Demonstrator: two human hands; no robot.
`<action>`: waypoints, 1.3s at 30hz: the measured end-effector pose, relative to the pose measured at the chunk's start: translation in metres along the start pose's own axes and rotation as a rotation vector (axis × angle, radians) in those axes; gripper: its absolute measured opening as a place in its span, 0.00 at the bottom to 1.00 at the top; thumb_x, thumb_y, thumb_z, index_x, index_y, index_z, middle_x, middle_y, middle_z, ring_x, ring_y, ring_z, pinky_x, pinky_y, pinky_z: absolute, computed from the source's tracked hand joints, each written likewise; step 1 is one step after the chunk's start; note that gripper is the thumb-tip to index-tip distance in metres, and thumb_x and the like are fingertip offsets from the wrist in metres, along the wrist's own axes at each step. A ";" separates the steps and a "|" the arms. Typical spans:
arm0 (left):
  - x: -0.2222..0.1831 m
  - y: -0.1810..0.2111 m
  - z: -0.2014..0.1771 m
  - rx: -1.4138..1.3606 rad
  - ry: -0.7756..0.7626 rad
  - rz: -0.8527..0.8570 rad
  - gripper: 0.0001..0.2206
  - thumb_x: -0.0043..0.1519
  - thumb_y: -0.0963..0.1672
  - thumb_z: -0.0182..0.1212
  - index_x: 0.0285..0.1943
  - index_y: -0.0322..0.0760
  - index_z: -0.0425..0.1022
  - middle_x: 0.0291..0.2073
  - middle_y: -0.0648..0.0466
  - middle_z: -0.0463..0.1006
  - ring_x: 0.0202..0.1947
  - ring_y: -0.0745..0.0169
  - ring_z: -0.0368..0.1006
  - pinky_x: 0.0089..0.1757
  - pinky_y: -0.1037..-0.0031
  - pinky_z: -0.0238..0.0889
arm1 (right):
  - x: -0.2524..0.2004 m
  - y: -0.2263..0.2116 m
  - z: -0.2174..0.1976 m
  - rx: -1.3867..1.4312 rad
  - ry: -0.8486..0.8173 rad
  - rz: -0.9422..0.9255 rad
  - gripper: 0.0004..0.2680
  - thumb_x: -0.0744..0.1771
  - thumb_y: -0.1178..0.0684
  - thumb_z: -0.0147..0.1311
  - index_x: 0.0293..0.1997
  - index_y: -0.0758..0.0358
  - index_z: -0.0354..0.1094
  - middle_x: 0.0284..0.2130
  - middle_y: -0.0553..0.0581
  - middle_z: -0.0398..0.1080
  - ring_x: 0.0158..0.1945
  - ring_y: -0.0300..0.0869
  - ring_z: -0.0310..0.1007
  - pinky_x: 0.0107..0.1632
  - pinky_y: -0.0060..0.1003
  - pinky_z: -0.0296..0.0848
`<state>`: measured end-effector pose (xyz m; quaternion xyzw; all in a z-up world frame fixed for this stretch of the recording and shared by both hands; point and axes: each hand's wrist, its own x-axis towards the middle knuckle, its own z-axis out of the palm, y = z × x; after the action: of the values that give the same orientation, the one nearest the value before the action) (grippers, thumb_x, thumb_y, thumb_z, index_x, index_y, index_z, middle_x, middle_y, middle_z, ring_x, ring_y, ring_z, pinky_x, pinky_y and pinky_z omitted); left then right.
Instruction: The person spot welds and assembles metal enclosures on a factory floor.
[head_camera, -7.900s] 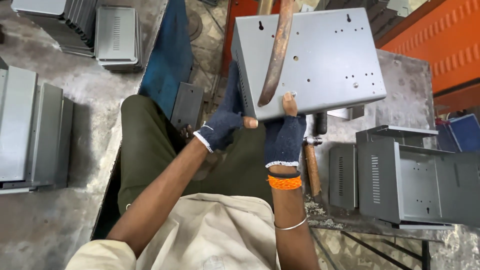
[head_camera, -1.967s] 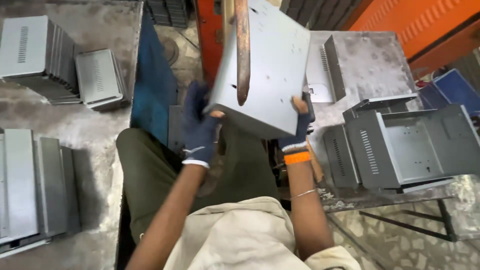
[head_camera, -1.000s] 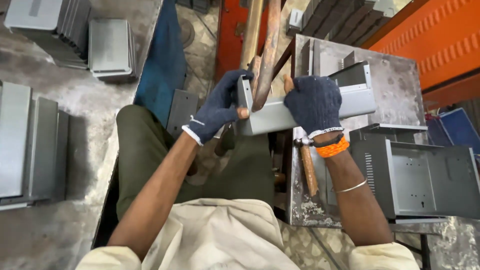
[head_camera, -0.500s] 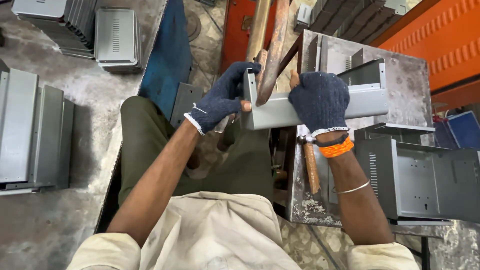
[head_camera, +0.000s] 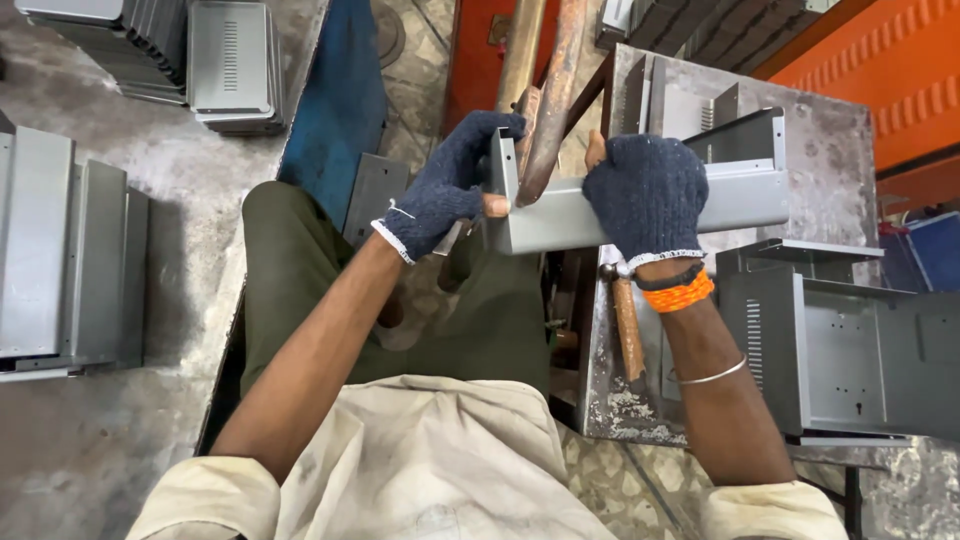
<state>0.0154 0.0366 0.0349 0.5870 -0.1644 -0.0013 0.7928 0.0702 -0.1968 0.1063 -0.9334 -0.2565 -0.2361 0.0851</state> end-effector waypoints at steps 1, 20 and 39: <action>-0.001 -0.001 0.000 0.003 0.006 0.009 0.38 0.49 0.47 0.77 0.71 0.41 0.66 0.65 0.54 0.70 0.68 0.57 0.64 0.67 0.64 0.58 | 0.000 0.000 0.001 -0.017 0.030 -0.027 0.18 0.71 0.46 0.55 0.20 0.62 0.73 0.17 0.66 0.67 0.24 0.60 0.70 0.32 0.53 0.68; -0.002 -0.004 -0.002 -0.120 -0.007 -0.048 0.38 0.49 0.46 0.77 0.71 0.40 0.65 0.61 0.54 0.71 0.65 0.59 0.66 0.64 0.65 0.61 | -0.004 0.006 0.014 0.036 -0.030 -0.031 0.13 0.67 0.47 0.57 0.22 0.59 0.74 0.21 0.65 0.70 0.28 0.61 0.72 0.35 0.56 0.69; 0.028 -0.034 -0.021 0.069 -0.023 0.099 0.41 0.63 0.62 0.57 0.79 0.37 0.57 0.74 0.50 0.63 0.76 0.55 0.56 0.71 0.60 0.49 | 0.022 -0.003 0.006 0.060 -0.102 0.041 0.15 0.70 0.43 0.56 0.26 0.61 0.77 0.22 0.68 0.70 0.28 0.63 0.72 0.35 0.56 0.69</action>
<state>0.0536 0.0401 0.0046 0.6050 -0.2022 0.0369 0.7692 0.0875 -0.1827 0.1121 -0.9463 -0.2483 -0.1786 0.1048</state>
